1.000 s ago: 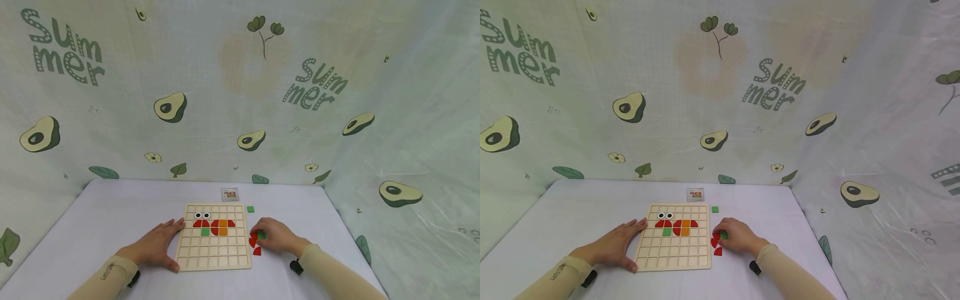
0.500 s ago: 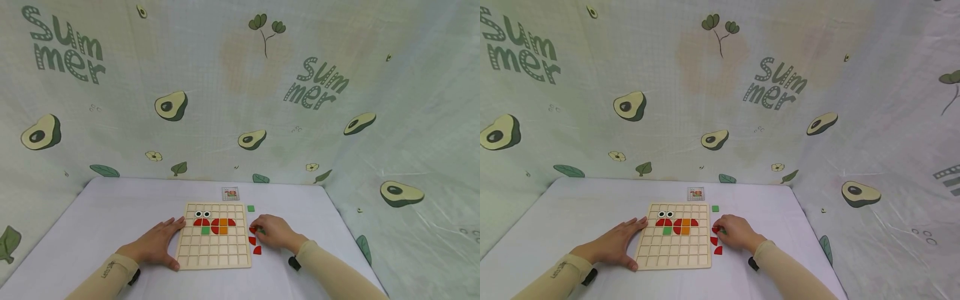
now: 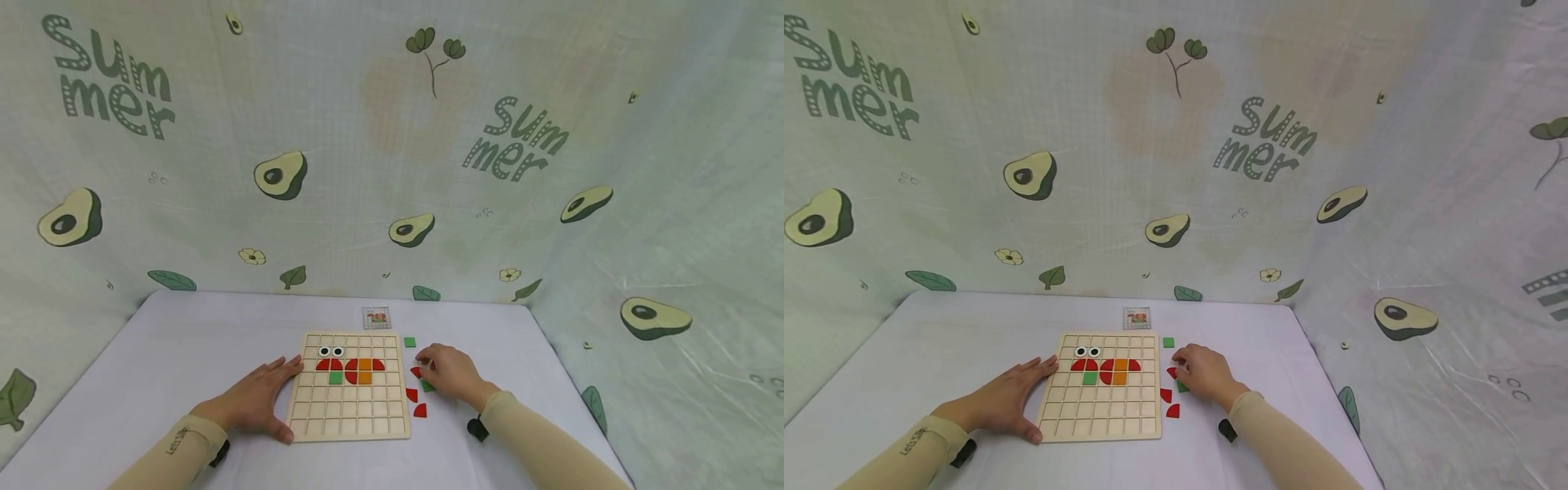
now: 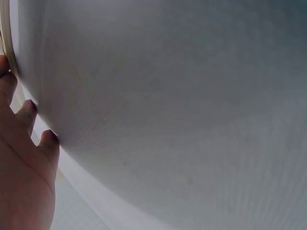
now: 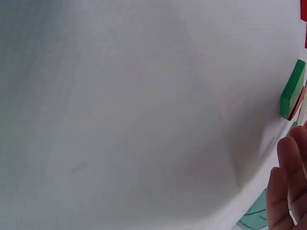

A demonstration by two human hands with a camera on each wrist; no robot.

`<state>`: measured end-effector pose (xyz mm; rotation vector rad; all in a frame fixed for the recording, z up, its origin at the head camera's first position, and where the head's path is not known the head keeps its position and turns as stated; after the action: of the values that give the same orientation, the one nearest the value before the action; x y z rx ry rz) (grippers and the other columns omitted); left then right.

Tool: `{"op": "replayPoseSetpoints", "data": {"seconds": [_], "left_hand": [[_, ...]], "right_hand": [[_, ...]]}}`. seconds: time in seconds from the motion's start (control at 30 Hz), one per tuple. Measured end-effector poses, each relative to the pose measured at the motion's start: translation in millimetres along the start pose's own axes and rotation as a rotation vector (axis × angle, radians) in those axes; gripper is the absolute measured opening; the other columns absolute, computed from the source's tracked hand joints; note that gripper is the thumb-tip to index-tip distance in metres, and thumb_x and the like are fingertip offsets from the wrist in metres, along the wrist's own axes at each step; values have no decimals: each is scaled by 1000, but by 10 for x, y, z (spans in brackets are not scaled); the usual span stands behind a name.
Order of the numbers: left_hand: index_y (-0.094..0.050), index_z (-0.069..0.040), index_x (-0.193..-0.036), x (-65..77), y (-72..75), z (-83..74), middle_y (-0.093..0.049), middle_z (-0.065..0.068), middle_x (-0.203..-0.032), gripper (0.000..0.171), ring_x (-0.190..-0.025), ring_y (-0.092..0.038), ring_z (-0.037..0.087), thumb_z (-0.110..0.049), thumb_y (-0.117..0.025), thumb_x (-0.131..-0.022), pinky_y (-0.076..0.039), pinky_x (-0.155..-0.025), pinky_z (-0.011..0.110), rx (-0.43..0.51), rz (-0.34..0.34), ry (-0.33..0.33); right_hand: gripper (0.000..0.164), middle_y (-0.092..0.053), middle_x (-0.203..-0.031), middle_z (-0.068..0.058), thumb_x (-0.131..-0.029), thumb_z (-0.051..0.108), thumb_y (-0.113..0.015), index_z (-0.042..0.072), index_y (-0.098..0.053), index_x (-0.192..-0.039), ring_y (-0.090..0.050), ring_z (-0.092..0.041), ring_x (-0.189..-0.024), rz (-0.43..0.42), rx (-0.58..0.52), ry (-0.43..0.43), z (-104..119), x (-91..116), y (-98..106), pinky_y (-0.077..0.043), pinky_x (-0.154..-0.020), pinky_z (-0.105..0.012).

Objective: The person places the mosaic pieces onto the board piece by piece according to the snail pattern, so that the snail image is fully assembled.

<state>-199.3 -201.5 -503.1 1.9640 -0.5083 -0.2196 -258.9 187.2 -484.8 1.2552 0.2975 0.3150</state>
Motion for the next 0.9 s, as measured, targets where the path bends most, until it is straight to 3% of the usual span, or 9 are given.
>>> {"op": "replayPoseSetpoints", "data": {"seconds": [0.23,0.43,0.9], "left_hand": [[-42,-8,-150,10,2,-8,-31,8,-160,131,-145,-26,40,-76,-84,-46,-22,-116,59,0,7,17],[-42,-8,-150,6,13,-25,-31,8,-161,131,-145,-26,40,-76,-83,-46,-22,-117,59,-2,6,9],[-42,-7,-150,19,34,-48,-32,9,-160,130,-144,-26,41,-75,-84,-47,-23,-116,60,2,3,9]], "right_hand": [[24,-60,-88,13,-86,20,-77,18,-74,-111,-53,-7,-78,63,-23,52,24,-47,-9,-51,-67,-23],[18,-53,-74,13,-89,21,-75,15,-74,-106,-51,-8,-68,47,10,19,71,-84,-21,-47,-58,-22],[21,-53,-69,11,-88,27,-76,15,-73,-105,-51,-9,-63,53,-27,-41,45,-84,-51,-46,-54,-24]]}}
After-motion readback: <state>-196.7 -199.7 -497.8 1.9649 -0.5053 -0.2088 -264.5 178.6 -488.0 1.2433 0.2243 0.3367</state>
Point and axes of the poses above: each hand's wrist, its own x-axis away from the middle knuckle, its own y-axis out of the back of the hand, z = x × y, the point moved 2 cm from there along -x, towards the middle knuckle
